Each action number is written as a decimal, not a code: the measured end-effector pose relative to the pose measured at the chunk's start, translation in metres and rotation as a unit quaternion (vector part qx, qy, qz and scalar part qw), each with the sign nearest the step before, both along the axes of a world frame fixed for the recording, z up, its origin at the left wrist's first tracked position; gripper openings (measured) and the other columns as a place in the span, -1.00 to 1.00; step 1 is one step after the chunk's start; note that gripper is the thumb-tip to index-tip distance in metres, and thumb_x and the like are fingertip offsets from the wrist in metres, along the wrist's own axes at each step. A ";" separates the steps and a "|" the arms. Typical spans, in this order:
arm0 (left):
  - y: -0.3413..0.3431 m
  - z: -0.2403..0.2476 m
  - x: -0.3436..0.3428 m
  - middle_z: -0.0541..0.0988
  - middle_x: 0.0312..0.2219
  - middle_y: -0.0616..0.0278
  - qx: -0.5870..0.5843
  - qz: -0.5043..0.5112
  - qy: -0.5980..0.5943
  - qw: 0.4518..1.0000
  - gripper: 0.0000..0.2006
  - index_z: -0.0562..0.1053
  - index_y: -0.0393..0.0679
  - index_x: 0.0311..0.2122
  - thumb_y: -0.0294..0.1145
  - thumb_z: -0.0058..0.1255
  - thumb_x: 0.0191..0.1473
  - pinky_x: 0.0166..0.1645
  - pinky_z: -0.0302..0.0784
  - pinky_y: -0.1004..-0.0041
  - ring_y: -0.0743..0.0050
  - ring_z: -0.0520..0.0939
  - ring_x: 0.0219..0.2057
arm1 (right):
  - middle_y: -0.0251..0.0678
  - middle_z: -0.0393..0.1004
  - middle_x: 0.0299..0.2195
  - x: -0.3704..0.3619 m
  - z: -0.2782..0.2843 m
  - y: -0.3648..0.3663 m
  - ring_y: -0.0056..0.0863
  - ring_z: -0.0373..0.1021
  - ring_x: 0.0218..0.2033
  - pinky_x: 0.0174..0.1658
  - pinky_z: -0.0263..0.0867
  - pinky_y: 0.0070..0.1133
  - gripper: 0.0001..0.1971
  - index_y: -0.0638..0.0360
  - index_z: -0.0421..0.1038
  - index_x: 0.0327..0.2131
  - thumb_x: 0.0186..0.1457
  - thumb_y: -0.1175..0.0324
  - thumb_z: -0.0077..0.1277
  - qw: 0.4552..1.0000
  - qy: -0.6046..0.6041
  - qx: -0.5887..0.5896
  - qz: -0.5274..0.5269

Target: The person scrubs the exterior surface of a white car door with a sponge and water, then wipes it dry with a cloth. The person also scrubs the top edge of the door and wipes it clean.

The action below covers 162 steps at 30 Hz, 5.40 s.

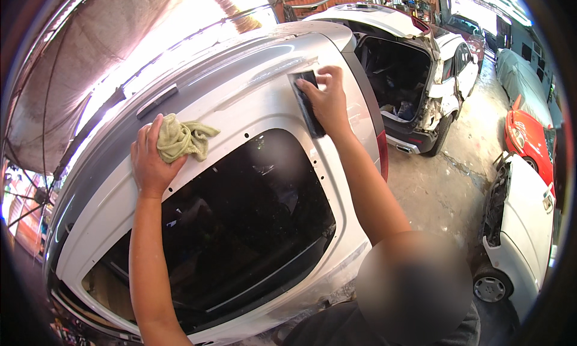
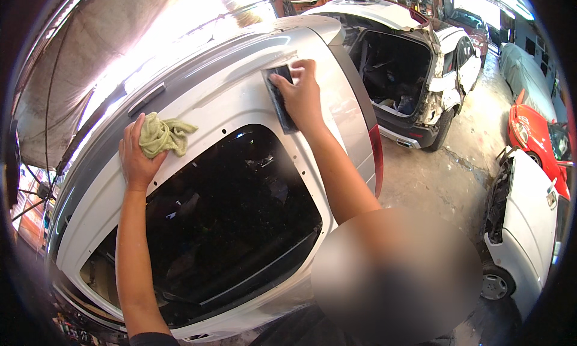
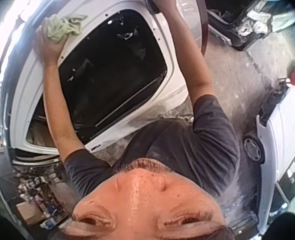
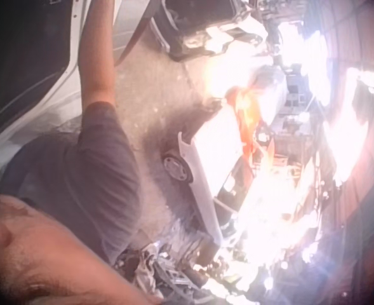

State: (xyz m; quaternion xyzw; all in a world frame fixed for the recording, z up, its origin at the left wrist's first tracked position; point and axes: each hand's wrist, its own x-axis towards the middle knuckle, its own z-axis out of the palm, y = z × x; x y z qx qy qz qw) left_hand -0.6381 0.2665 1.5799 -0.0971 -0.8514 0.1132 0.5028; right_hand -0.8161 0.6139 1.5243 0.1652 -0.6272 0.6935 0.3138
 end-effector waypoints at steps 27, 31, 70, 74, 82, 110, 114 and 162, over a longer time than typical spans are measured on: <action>0.001 0.001 -0.003 0.48 0.09 0.16 0.023 -0.005 -0.020 1.000 0.04 0.23 0.10 0.36 -0.18 0.44 -0.35 0.14 0.34 0.13 0.07 0.46 0.15 | -0.23 0.25 0.35 0.021 -0.019 -0.091 -0.24 0.36 0.02 -0.05 0.35 -0.32 -0.45 0.18 0.39 0.20 0.07 0.47 -0.01 0.842 0.264 0.357 -0.307; -0.004 0.002 0.000 0.47 0.09 0.15 -0.006 -0.004 -0.014 1.000 0.05 0.23 0.10 0.36 -0.17 0.44 -0.36 0.13 0.36 0.12 0.05 0.46 0.14 | -0.42 0.21 0.38 -0.025 -0.018 -0.036 -0.37 0.34 0.00 -0.04 0.35 -0.35 -0.52 -0.01 0.44 0.16 0.13 0.33 0.00 0.765 0.397 0.428 -0.273; 0.004 0.004 -0.009 0.47 0.06 0.08 -0.001 -0.013 -0.019 1.000 0.06 0.27 0.07 0.34 -0.12 0.45 -0.41 0.14 0.34 0.09 -0.01 0.48 0.09 | -0.38 0.09 0.45 -0.081 0.006 0.024 -0.44 0.32 0.10 0.09 0.29 -0.40 -0.41 -0.01 0.32 0.30 0.15 0.34 0.04 0.658 0.511 0.511 -0.215; -0.010 0.001 -0.003 0.48 0.06 0.07 -0.004 -0.005 -0.021 1.000 0.05 0.26 0.05 0.35 -0.10 0.45 -0.39 0.15 0.34 0.07 -0.02 0.48 0.10 | -0.34 0.04 0.47 0.002 0.025 -0.064 -0.44 0.32 0.11 0.09 0.29 -0.38 -0.47 0.00 0.32 0.29 0.22 0.31 -0.10 0.660 0.518 0.528 -0.133; -0.006 0.005 -0.004 0.47 0.08 0.06 -0.018 -0.024 -0.008 1.000 0.05 0.27 0.04 0.34 -0.09 0.43 -0.40 0.14 0.34 0.06 -0.03 0.48 0.09 | -0.65 0.07 0.46 -0.105 0.023 0.083 -0.44 0.36 0.11 0.13 0.27 -0.40 -0.38 -0.14 0.25 0.35 0.19 0.29 0.05 0.673 0.425 0.546 -0.261; 0.096 0.017 -0.089 0.40 0.26 0.12 -0.057 -0.087 -0.037 0.994 -0.27 0.42 -0.01 0.20 -0.35 0.34 -0.20 0.46 0.13 0.02 0.00 0.33 0.34 | -0.26 0.43 0.26 0.053 -0.216 0.147 -0.24 0.43 -0.15 -0.01 0.32 -0.36 -0.46 0.13 0.48 0.13 0.03 0.66 0.00 0.890 0.125 0.388 -0.204; 0.175 0.018 -0.162 0.39 0.27 0.19 -0.076 -0.116 -0.051 0.989 -0.29 0.45 -0.01 0.16 -0.31 0.40 -0.20 0.48 0.18 0.09 0.05 0.32 0.35 | -0.09 0.46 0.19 0.160 -0.312 0.157 -0.07 0.43 -0.08 0.02 0.32 -0.33 -0.51 0.21 0.48 0.11 0.08 0.70 -0.07 0.937 -0.039 0.332 -0.106; 0.214 0.049 -0.198 0.02 0.47 0.31 -0.314 -0.023 -0.168 0.934 -0.14 0.06 -0.10 0.45 0.36 -0.32 0.29 0.55 -0.26 0.14 0.15 -0.10 0.50 | -0.30 0.41 0.14 0.290 -0.341 0.282 -0.43 0.39 0.12 0.18 0.34 -0.44 -0.37 0.15 0.23 0.25 0.14 0.43 0.25 0.901 -0.361 -0.229 0.077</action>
